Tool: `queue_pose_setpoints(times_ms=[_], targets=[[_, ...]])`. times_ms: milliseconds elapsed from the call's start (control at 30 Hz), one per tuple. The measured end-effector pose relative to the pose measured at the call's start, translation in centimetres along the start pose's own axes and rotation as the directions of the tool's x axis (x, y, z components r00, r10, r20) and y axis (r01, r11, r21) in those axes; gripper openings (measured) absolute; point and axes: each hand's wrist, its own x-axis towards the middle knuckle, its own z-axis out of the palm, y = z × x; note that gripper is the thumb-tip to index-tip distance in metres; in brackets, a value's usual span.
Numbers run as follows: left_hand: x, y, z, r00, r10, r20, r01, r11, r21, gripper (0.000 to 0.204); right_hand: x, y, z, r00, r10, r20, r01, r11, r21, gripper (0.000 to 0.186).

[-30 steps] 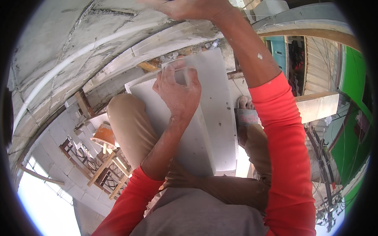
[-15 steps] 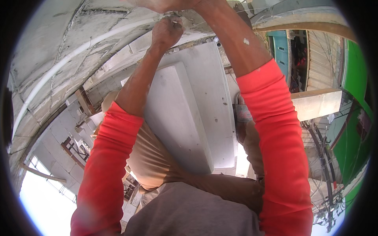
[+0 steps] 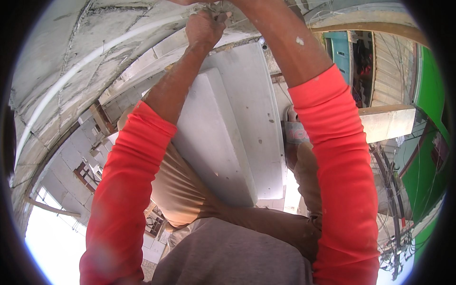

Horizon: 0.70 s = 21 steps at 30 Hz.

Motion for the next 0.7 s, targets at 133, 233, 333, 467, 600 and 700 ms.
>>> queue_pose_setpoints(times_ms=[133,233,333,467,600,700], targets=[[0.3,-0.4,0.5,0.999,0.041,0.012,-0.041,0.999,0.008,0.044,0.3,-0.5,-0.3,0.998,0.059,0.029,-0.06,0.997,0.044,0.097],[0.7,-0.8,1.0,1.0,0.006,0.03,-0.006,1.0,-0.008,0.041,0.3,-0.4,0.0,1.0,0.018,-0.007,-0.018,0.999,0.037,0.096],[0.7,-0.4,1.1,0.996,-0.068,0.061,0.071,0.996,-0.057,0.036,-0.1,-0.2,-0.1,1.0,0.011,-0.018,-0.01,0.999,0.035,0.096],[0.9,-1.0,1.4,0.99,-0.095,0.1,0.117,0.965,-0.236,0.034,0.4,-0.8,-0.1,1.0,0.022,-0.014,-0.022,1.0,0.014,0.096],[0.7,-0.9,2.3,0.979,-0.161,0.126,0.199,0.898,-0.393,0.028,0.0,-0.6,-0.1,0.996,0.083,0.009,-0.083,0.996,0.03,0.097],[0.8,-0.1,2.2,0.971,-0.174,0.166,0.229,0.882,-0.413,0.025,-0.3,0.1,-0.6,0.998,0.055,0.027,-0.055,0.999,-0.001,0.097]])
